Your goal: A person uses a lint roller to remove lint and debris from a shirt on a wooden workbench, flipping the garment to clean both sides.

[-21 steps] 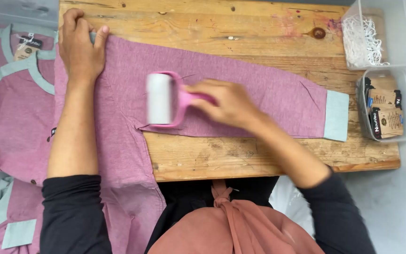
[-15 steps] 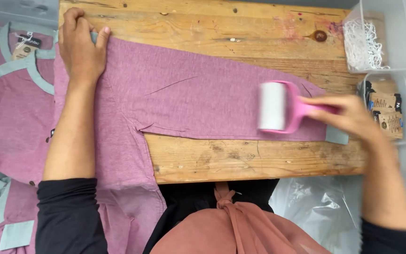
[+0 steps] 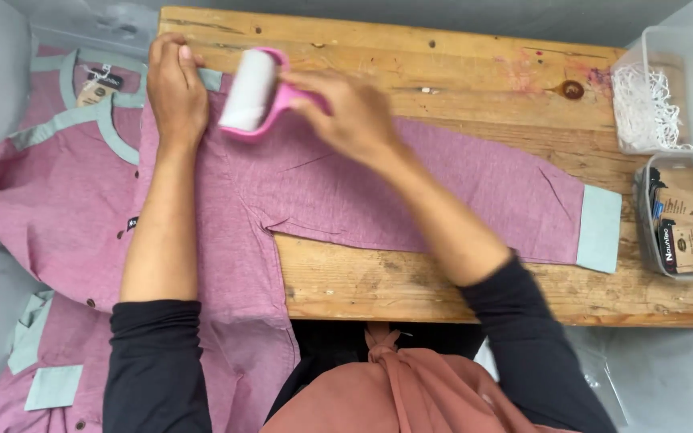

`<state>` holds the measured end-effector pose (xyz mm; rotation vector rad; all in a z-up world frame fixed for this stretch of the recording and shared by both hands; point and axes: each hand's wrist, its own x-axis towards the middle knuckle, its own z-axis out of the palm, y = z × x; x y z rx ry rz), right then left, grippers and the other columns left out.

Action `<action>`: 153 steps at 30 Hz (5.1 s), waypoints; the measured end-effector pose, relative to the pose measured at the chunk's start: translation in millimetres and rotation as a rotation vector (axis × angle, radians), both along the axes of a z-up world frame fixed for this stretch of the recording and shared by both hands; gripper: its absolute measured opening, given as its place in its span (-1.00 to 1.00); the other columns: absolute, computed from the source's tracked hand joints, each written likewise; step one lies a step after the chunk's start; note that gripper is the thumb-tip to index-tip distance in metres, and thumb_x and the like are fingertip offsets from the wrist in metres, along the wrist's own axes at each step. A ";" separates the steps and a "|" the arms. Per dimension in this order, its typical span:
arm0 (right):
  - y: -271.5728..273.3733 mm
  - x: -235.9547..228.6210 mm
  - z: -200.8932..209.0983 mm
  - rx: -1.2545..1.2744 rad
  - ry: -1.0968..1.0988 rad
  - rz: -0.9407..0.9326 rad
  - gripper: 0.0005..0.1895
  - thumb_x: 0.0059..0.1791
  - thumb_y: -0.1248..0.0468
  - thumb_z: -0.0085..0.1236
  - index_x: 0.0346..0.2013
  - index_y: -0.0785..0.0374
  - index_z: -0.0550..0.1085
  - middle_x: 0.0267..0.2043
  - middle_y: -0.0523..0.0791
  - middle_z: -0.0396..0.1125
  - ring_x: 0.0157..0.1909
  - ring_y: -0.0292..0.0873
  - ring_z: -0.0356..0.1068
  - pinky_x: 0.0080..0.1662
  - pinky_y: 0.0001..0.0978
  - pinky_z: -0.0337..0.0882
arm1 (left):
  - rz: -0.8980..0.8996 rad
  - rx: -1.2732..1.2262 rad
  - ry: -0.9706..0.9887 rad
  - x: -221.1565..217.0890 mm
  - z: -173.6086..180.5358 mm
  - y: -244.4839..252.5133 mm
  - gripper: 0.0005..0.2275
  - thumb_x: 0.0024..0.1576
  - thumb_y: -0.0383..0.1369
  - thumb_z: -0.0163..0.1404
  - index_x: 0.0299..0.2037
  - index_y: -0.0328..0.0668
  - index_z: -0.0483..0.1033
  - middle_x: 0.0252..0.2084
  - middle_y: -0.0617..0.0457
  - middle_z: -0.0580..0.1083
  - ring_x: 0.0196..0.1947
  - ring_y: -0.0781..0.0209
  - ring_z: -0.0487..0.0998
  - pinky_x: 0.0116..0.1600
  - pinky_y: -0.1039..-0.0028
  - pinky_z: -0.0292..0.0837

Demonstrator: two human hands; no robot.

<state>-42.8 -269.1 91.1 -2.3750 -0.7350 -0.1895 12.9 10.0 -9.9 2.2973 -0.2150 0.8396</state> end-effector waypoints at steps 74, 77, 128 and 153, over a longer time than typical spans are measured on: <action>-145.7 -73.8 85.8 -0.273 0.044 -0.041 -0.59 0.09 0.06 0.13 0.23 -0.05 0.53 -0.24 -0.15 0.43 -0.36 -0.19 0.25 -0.30 -0.32 0.16 | 0.009 0.237 0.025 2.5 1.1 7.7 -0.72 0.43 -0.35 -0.16 -0.25 -0.41 0.49 0.01 -0.07 0.36 -0.01 -0.08 0.38 -0.02 0.05 0.23; -38.4 -26.3 30.8 -0.078 0.041 0.035 -0.68 0.12 -0.01 0.04 0.15 -0.15 0.51 0.08 0.00 0.43 -0.54 -0.30 0.13 -0.43 -0.44 0.24 | -0.009 0.162 0.017 3.0 1.0 7.2 -0.70 0.41 -0.38 -0.24 -0.22 -0.45 0.52 0.00 -0.09 0.40 -0.01 -0.08 0.41 0.01 0.07 0.23; -399.5 -167.3 73.1 -0.256 0.501 -0.530 -0.54 0.02 0.18 0.18 0.24 0.02 0.52 -0.50 -0.05 0.15 -0.48 -0.18 0.01 -0.34 -0.40 0.00 | -0.059 0.284 0.010 8.3 -11.0 21.1 -0.70 0.36 -0.43 0.28 -0.30 -0.33 0.38 0.06 -0.11 0.34 0.08 -0.12 0.39 0.06 0.04 0.27; -343.0 -189.7 69.2 -0.155 0.510 -0.382 -0.51 -0.10 0.26 0.26 0.16 0.09 0.55 -0.45 -0.14 0.39 -0.46 -0.25 0.09 -0.32 -0.42 0.14 | -0.046 0.353 0.019 5.0 -8.1 21.3 -0.68 0.41 -0.38 0.28 -0.29 -0.32 0.40 0.08 -0.09 0.33 0.07 -0.11 0.38 0.08 0.05 0.24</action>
